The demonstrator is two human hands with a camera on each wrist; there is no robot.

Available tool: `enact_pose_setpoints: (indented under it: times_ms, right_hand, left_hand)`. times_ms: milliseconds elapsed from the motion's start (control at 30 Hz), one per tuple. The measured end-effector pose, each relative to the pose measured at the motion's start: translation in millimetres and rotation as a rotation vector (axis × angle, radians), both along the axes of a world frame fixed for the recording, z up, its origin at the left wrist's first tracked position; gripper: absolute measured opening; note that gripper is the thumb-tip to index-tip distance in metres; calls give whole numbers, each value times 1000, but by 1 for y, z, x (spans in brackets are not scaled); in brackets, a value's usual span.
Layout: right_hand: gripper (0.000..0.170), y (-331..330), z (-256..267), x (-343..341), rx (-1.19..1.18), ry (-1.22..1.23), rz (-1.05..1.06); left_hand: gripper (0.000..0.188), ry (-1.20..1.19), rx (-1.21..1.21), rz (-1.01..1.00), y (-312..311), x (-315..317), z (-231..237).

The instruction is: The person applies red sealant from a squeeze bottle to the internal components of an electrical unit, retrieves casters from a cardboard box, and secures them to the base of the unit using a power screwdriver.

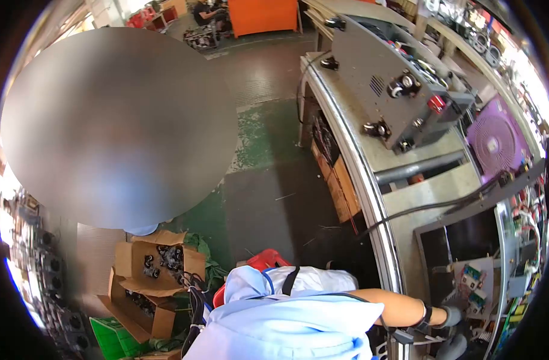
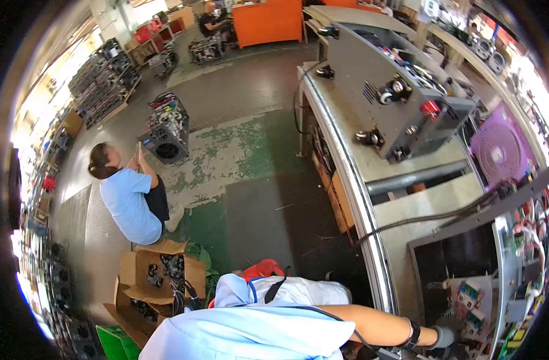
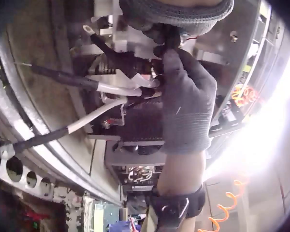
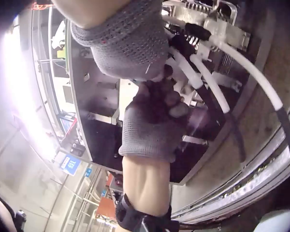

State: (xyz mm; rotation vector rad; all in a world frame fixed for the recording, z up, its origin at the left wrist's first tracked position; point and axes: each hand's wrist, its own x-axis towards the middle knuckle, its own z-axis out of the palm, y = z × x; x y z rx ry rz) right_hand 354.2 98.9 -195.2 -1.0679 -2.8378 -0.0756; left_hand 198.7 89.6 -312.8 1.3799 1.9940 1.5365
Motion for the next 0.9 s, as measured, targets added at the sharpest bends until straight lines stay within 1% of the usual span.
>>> enact_pose_setpoints:
  times_ms: [33, 67, 100, 133, 167, 200, 233, 267, 300, 333, 367, 400, 433, 467, 500, 533, 567, 600, 633, 667, 700, 733, 767, 800, 867, 900]
  right_hand:
    - [25, 33, -21, 28, -182, 210, 23]
    - [22, -15, 8, 1, 42, 136, 131]
    - [21, -40, 28, -19, 26, -51, -4]
    - [22, -76, 55, -44, -109, -74, -190]
    - [38, -55, 15, -5, 6, 72, -63]
    - [40, -72, 24, -17, 62, 131, -30]
    - [38, -89, 22, -26, 164, 394, -27]
    - [32, -97, 30, -33, 100, 623, -25]
    - [30, -104, 31, -37, 154, 728, -8]
    - [28, -108, 27, -33, 191, 836, 25]
    - [27, -110, 23, -25, 131, 827, 48]
    - [26, -111, 18, -23, 63, 821, 88]
    - [28, -106, 8, -17, 65, 769, 182]
    - [31, -104, 7, -11, 20, 687, 221]
    - [33, -109, 13, -6, 52, 637, 163]
    - [35, -112, 22, -16, 74, 595, 153]
    - [36, -117, 27, -25, 40, 605, 128]
    - [38, -127, 33, -32, 78, 548, 70]
    - [35, -127, 27, -32, 94, 521, 56]
    - [32, -111, 7, -22, 125, 515, 143]
    - [26, -104, 7, -20, 159, 441, 251]
    - [25, -77, -15, -9, 280, 461, 355]
    - [24, -87, 2, -29, 314, 486, 388]
    - [24, -108, 21, -36, 369, 496, 387]
    - [22, -104, 28, -33, 284, 570, 327]
    - [20, -98, 30, -30, 313, 537, 272]
  left_hand:
    - [21, 126, 9, -28, 2, 16, 0]
    - [22, 249, 42, -98, 7, 53, 8]
    - [22, 232, -176, -459, -34, 13, 62]
    - [25, 307, -29, -436, 7, 38, 15]
    - [25, 224, -158, -593, -70, -13, 78]
    - [17, 58, -347, -673, -94, -32, 105]
    - [19, 372, -123, -474, -105, -35, 97]
    - [20, 361, -4, -392, -97, -38, 65]
    - [32, -151, -163, -368, -112, -50, 72]
    - [47, -357, -367, -434, -119, -64, 70]
    - [61, -577, -22, -555, -126, -64, 63]
    - [51, -703, 100, -599, -138, -63, 59]
    - [47, -714, 10, -684, -145, -59, 48]
    - [46, -726, -77, -759, -153, -55, 48]
    - [51, -557, -40, -735, -160, -41, 55]
    - [51, -295, 75, -706, -167, -36, 61]
    - [64, -439, 120, -733, -163, -27, 51]
    - [59, -562, 167, -721, -161, -19, 37]
    - [49, -303, 222, -662, -163, -22, 37]
    - [37, -274, 174, -601, -163, -30, 40]
    - [31, -226, 235, -536, -162, -32, 39]
    - [29, -131, 379, -439, -144, -20, 22]
    - [30, -3, 384, -393, -147, -29, 32]
    - [31, 111, 397, -384, -145, -28, 45]
    - [22, 203, 538, -399, -139, -29, 72]
    - [17, 195, 569, -432, -138, -37, 91]
